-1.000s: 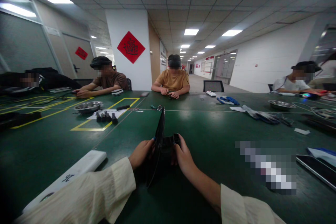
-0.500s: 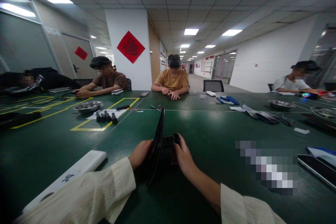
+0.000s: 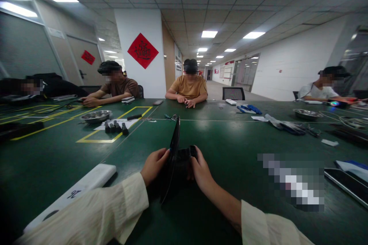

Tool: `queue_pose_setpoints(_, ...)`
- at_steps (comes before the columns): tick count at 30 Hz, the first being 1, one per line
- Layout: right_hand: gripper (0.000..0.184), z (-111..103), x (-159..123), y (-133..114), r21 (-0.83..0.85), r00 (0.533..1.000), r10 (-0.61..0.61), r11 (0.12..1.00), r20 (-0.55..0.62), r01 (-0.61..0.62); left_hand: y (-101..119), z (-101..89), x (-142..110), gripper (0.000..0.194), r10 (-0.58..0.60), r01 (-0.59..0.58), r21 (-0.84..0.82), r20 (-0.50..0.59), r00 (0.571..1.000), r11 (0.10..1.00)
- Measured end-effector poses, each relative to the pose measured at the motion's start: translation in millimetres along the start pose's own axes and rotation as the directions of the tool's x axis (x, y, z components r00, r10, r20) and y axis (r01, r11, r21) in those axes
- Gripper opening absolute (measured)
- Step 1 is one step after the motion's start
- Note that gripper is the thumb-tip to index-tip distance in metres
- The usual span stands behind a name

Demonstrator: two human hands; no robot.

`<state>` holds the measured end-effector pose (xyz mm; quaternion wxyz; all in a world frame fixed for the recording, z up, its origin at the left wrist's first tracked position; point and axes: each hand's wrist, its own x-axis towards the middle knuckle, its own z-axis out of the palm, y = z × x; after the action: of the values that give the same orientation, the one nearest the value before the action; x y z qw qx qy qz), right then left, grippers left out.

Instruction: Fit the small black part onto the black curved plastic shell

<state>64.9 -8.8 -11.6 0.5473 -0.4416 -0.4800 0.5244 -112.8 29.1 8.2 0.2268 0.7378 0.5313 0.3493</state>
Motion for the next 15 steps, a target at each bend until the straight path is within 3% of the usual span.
queue_pose_setpoints(5, 0.064, -0.8, 0.6, 1.1, -0.011, 1.000, -0.008, 1.000, 0.018, 0.008, 3.7, -3.3, -4.2, 0.043, 0.077, -0.079, 0.027, 0.043, 0.996, 0.997)
queue_pose_setpoints(15, 0.068, -0.6, -0.9, 3.4, 0.014, 0.999, -0.030, 0.999, 0.031, 0.030, -1.9, -8.0, -0.5, 0.033, 0.121, -0.124, 0.045, 0.060, 0.991, 0.991)
